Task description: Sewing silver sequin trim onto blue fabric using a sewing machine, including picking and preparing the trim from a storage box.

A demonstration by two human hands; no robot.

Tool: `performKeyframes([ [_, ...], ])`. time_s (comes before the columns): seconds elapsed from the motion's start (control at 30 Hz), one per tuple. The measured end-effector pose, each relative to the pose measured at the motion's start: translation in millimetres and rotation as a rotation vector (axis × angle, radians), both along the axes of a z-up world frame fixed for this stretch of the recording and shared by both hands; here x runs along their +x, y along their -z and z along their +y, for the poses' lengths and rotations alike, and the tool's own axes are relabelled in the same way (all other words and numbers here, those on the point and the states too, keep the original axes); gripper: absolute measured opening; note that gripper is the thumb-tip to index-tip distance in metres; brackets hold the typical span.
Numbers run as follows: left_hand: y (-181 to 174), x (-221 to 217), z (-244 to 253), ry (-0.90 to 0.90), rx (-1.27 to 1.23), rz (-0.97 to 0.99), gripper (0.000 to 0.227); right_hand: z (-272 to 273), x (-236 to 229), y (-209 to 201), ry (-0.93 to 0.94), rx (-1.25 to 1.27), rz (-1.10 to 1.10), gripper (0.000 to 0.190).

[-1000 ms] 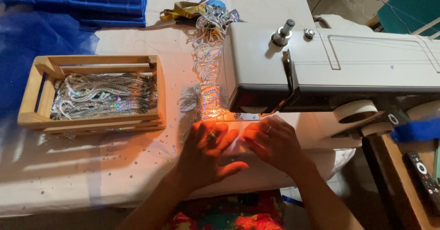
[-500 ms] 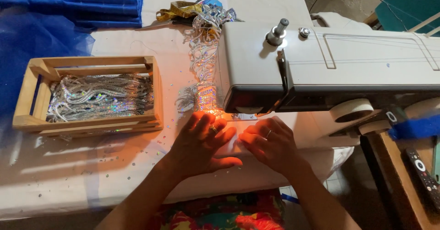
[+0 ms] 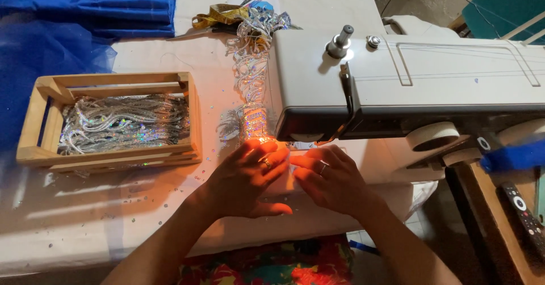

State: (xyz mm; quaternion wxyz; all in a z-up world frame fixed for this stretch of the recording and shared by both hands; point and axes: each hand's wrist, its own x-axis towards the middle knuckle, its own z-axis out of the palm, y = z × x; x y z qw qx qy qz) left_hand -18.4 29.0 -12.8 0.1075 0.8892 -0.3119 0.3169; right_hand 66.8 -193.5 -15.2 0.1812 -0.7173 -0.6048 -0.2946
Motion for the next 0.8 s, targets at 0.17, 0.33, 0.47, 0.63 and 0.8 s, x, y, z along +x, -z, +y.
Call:
performKeyframes([
  [0.17,5,6,0,0.004,-0.01,0.001,0.079,-4,7,-6,0.019,0.146,0.288,0.014],
  [0.33,2,6,0,0.013,-0.025,-0.012,0.073,17,-15,-31,0.457,0.132,0.715,0.018],
  [0.47,0,5,0,0.008,-0.073,0.01,0.072,30,-10,-24,0.751,-0.099,0.778,0.034],
  [0.63,-4,4,0,0.012,-0.077,0.033,0.072,33,-5,-13,0.925,-0.221,0.708,0.041],
  [0.8,-1,5,-2,0.007,-0.077,0.028,0.07,23,2,5,0.924,-0.176,0.743,0.039],
])
